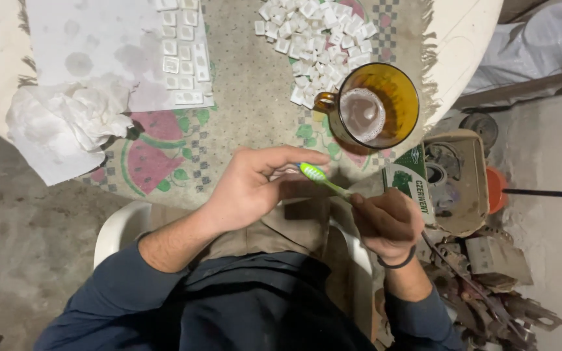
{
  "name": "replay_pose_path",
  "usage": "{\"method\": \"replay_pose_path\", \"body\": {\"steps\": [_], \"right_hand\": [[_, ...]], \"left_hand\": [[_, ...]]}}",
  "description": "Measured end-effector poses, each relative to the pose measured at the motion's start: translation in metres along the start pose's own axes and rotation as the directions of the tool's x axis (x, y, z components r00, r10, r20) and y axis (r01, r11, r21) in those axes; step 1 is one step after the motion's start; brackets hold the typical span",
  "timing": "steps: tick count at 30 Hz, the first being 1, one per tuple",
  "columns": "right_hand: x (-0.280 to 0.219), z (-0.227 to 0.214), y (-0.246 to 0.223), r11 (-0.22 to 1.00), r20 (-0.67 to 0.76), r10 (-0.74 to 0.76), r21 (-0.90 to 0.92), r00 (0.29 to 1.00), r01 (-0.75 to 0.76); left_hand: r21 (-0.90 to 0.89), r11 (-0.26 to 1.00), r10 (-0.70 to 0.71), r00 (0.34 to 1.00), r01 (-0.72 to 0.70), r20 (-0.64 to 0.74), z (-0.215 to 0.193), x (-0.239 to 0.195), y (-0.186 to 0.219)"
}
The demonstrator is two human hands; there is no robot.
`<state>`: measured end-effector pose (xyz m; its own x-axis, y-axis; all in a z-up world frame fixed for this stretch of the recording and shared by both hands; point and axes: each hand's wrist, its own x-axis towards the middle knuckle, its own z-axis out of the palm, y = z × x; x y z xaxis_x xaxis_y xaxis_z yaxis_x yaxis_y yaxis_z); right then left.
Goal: Cleaning individual keyboard keycaps using a toothbrush and a cloth.
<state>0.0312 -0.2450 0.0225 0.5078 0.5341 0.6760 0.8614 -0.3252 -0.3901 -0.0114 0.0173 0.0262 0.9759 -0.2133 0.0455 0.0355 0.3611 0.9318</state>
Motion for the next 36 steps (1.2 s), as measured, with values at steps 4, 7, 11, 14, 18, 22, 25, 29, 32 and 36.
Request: {"method": "replay_pose_path", "body": {"steps": [4,7,11,14,18,22,25,29,32,36], "right_hand": [[-0.028,0.016,0.004,1.000,-0.102,0.018,0.010,0.995,-0.017],[-0.047,0.034,-0.010,0.975,-0.206,0.216,0.097,0.954,-0.199],[-0.038,0.048,-0.029,0.946,-0.156,0.315,0.134,0.936,-0.296],[-0.040,0.047,-0.031,0.941,-0.140,0.335,0.108,0.932,-0.322],[-0.033,0.042,-0.029,0.957,-0.122,0.288,0.060,0.950,-0.282],[-0.032,0.043,-0.026,0.961,-0.120,0.278,0.019,0.953,-0.277],[-0.040,0.046,-0.019,0.971,-0.113,0.235,-0.014,0.965,-0.238],[-0.029,0.044,-0.025,0.979,-0.136,0.204,0.024,0.970,-0.202],[-0.033,0.047,-0.025,0.983,-0.175,0.183,0.029,0.968,-0.181],[-0.034,0.050,-0.023,0.987,-0.204,0.157,0.001,0.966,-0.161]], "left_hand": [[0.021,0.998,0.059,0.996,-0.058,-0.073,0.010,0.002,-0.013],[-0.127,0.989,0.043,0.965,-0.078,-0.260,0.017,0.006,-0.028],[-0.425,0.888,0.045,0.952,-0.177,-0.302,0.033,0.012,-0.029],[-0.451,0.879,0.039,0.966,-0.155,-0.256,0.038,0.012,-0.027],[-0.373,0.916,0.058,0.967,-0.150,-0.247,0.036,0.010,-0.031],[-0.422,0.898,0.022,0.971,-0.124,-0.238,0.039,0.008,-0.033],[-0.469,0.843,0.105,0.935,-0.264,-0.337,0.040,0.012,-0.032],[-0.502,0.828,0.069,0.934,-0.250,-0.352,0.051,0.009,-0.044],[-0.518,0.818,0.079,0.942,-0.248,-0.326,0.049,0.007,-0.043],[-0.522,0.817,0.064,0.938,-0.245,-0.341,0.042,0.007,-0.045]]}}
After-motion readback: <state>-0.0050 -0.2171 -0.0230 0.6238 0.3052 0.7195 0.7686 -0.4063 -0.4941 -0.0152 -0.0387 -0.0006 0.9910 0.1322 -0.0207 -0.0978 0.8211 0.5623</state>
